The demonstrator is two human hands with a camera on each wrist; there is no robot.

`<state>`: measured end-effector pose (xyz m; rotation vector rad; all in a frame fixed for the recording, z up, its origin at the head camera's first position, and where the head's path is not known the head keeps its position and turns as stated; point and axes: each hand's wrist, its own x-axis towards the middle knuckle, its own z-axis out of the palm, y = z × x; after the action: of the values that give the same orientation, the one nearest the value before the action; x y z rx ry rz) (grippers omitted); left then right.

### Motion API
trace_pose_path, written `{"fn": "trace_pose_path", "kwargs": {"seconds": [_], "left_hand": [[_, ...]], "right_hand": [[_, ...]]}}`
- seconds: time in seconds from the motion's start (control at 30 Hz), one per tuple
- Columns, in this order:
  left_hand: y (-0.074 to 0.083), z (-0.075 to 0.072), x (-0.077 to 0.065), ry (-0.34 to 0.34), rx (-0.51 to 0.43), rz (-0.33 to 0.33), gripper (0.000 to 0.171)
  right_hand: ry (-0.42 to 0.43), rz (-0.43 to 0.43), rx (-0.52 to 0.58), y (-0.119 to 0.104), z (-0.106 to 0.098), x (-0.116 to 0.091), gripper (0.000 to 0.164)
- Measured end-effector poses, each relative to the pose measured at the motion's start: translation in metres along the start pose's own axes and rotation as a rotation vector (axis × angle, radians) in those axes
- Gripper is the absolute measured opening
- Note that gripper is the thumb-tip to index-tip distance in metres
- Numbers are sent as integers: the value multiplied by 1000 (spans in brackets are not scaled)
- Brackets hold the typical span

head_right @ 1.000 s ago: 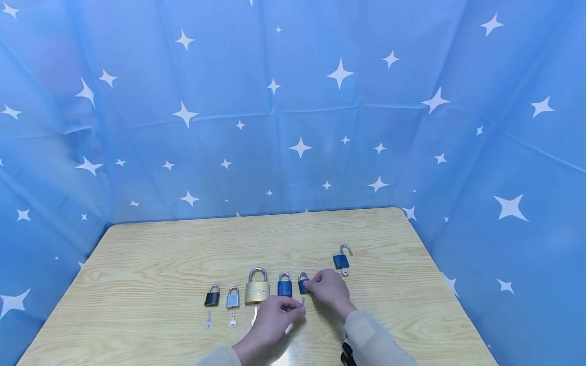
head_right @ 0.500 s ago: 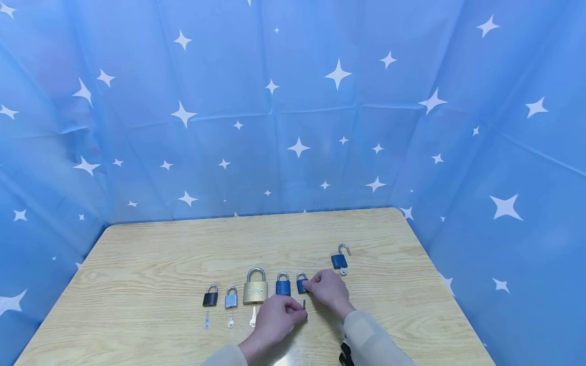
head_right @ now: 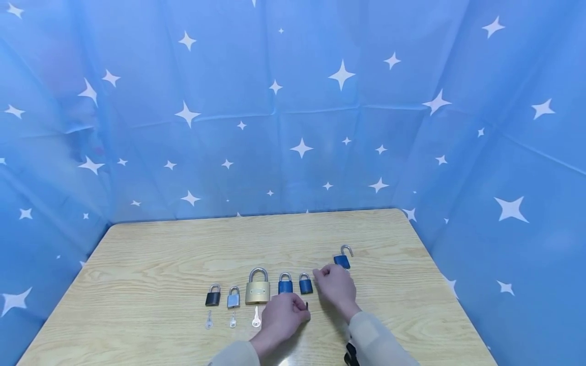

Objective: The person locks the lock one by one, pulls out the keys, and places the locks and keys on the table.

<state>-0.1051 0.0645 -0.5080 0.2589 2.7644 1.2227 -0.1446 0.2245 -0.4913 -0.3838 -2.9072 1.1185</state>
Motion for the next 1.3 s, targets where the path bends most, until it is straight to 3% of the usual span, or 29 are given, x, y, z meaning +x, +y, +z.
{"fn": "trace_pose_path", "kwargs": {"seconds": [0.47,1.1,1.3], "left_hand": [[9,2,4,34,110,43,15],[8,-1,3,69,111,32,18],[7,-7,0,29,47,18,17]], "right_hand": [[0,24,8,10,-24,12,32],[29,19,0,21,-42,25,28],[12,49,-41,32,-49,29,27]]}}
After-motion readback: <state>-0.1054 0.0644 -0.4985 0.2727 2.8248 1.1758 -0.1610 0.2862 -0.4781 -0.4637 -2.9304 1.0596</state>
